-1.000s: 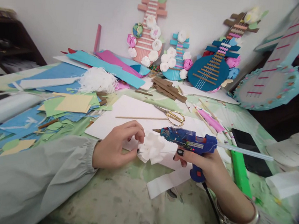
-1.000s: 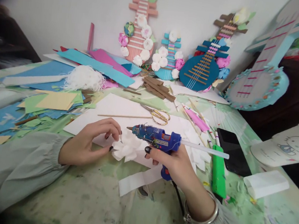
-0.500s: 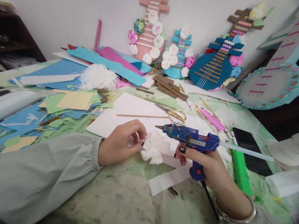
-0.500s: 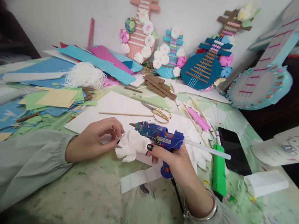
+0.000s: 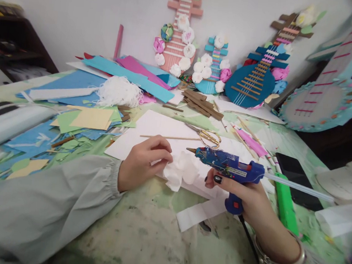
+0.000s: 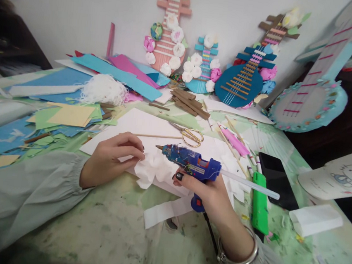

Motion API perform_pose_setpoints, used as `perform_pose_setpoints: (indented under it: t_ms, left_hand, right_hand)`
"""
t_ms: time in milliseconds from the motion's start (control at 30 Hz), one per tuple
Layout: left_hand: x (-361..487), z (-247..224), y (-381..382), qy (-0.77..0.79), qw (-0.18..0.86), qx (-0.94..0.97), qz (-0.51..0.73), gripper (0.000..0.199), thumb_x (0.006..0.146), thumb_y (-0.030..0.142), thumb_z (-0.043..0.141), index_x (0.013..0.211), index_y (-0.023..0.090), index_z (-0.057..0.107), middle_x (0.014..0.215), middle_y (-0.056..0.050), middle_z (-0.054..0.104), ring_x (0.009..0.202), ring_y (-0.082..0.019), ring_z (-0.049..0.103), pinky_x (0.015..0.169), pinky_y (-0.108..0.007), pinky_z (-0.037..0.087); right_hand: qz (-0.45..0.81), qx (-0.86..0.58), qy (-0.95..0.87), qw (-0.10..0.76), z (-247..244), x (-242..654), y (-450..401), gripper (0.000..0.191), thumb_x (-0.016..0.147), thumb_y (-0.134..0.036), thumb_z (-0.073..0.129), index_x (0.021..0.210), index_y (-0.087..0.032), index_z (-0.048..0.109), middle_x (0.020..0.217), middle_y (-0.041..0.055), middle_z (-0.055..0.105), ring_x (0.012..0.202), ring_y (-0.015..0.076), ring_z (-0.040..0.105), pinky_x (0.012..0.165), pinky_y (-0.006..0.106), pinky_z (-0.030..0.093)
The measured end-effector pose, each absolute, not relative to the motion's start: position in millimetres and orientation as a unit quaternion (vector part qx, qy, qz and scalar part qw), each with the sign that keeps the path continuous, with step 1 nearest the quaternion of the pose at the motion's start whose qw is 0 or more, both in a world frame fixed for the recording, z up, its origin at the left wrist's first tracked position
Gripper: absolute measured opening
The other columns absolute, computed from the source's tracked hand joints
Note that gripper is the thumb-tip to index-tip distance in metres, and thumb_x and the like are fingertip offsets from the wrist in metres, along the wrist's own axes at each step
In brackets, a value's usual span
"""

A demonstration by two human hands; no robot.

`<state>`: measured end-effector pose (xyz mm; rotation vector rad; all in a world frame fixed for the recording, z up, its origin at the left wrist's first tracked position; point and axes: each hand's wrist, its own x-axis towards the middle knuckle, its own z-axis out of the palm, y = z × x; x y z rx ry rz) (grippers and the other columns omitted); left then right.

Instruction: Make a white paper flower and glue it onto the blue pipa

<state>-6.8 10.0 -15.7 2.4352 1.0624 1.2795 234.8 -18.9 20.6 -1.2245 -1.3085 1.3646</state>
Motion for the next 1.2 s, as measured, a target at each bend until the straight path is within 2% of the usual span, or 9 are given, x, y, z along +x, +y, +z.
perform_pose_setpoints:
  t_ms: [133, 267, 467, 733, 967, 1200]
  left_hand:
    - [-8.0, -16.9, 13.9, 0.391, 0.082, 0.818, 0.413, 0.015, 0.080, 0.011, 0.054, 0.081, 0.017, 0.068, 0.094, -0.006, 0.059, 0.086, -0.013, 0.059, 0.075, -0.024, 0.050]
    - [-7.9, -15.7, 15.7, 0.423, 0.119, 0.804, 0.401, 0.011, 0.077, 0.015, 0.056, 0.075, 0.016, 0.066, 0.093, -0.006, 0.060, 0.080, -0.013, 0.058, 0.067, -0.023, 0.050]
    - [-8.4, -16.6, 16.0, 0.435, 0.115, 0.809, 0.378, 0.025, 0.083, 0.025, 0.053, 0.063, 0.017, 0.066, 0.093, -0.007, 0.063, 0.084, -0.015, 0.060, 0.077, -0.028, 0.048]
    - [-0.2, -21.9, 15.4, 0.465, 0.159, 0.796, 0.353, 0.015, 0.074, 0.030, 0.067, 0.065, 0.018, 0.067, 0.097, -0.006, 0.063, 0.094, -0.020, 0.061, 0.085, -0.035, 0.047]
    - [7.8, -24.1, 16.2, 0.477, 0.177, 0.787, 0.349, 0.017, 0.067, 0.032, 0.076, 0.070, 0.018, 0.067, 0.098, -0.006, 0.065, 0.096, -0.022, 0.059, 0.086, -0.037, 0.046]
    - [15.4, -24.7, 17.6, 0.513, 0.204, 0.757, 0.350, 0.014, 0.065, 0.023, 0.077, 0.073, 0.018, 0.067, 0.096, -0.004, 0.067, 0.096, -0.022, 0.059, 0.087, -0.039, 0.044]
  right_hand:
    - [0.533, -0.502, -0.523, 0.437, 17.6, 235.1, -19.7, 0.022, 0.058, -0.034, 0.078, 0.076, -0.022, 0.072, 0.079, 0.0056, 0.072, 0.078, 0.0231, 0.065, 0.076, 0.036, 0.052]
    - [0.523, -0.520, -0.505, 0.448, 8.0, 239.1, -17.4, 0.030, 0.058, -0.034, 0.080, 0.085, -0.024, 0.074, 0.092, 0.0055, 0.074, 0.091, 0.0268, 0.066, 0.084, 0.040, 0.052]
    - [0.526, -0.504, -0.523, 0.442, 1.2, 235.9, -14.2, 0.031, 0.062, -0.035, 0.080, 0.090, -0.025, 0.073, 0.097, 0.0052, 0.073, 0.101, 0.0275, 0.065, 0.087, 0.039, 0.052]
    - [0.530, -0.499, -0.519, 0.448, -3.1, 229.6, -17.2, 0.029, 0.063, -0.035, 0.080, 0.089, -0.024, 0.073, 0.102, 0.0038, 0.073, 0.100, 0.0249, 0.065, 0.088, 0.036, 0.051]
    - [0.550, -0.479, -0.521, 0.444, -4.5, 229.5, -20.5, 0.036, 0.068, -0.038, 0.078, 0.101, -0.025, 0.071, 0.110, 0.0030, 0.071, 0.106, 0.0244, 0.062, 0.093, 0.035, 0.048]
    - [0.543, -0.460, -0.542, 0.447, -2.1, 227.6, -19.8, 0.033, 0.071, -0.035, 0.075, 0.103, -0.026, 0.071, 0.111, 0.0015, 0.071, 0.107, 0.0239, 0.063, 0.094, 0.035, 0.048]
